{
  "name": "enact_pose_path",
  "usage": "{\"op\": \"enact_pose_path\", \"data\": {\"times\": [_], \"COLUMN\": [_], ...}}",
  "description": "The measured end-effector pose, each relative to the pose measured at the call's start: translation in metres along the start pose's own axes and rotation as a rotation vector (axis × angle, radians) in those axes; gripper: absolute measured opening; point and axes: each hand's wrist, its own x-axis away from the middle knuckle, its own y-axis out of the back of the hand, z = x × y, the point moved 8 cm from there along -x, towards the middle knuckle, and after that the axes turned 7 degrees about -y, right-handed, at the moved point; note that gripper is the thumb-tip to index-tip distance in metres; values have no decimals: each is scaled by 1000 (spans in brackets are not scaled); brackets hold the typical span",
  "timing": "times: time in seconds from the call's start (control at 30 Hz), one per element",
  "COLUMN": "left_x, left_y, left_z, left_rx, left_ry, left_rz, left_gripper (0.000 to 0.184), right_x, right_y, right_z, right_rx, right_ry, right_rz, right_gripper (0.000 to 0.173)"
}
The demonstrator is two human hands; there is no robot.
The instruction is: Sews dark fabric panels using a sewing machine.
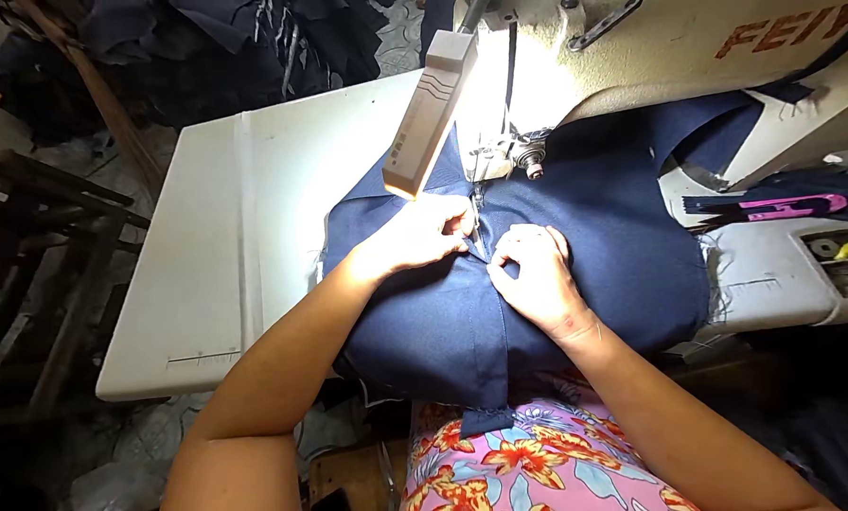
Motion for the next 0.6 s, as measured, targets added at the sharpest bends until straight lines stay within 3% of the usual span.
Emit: {"op": "enact_pose_path", "data": {"times": [0.53, 0.6], "left_x": [-5, -4], "left_y": [-7, -11], "left_z": [-19, -20], "left_rx": [-356, -362], "left_ry": [-442, -410], "left_rz": [103, 127], "left_gripper": [22, 21], "right_x": [1, 1], "right_y": [0, 0], "right_z": [1, 0], "right_rx": [32, 35], "right_ry": [-20, -21], "right_rz": [-8, -1], "right_gripper": [18, 19]}}
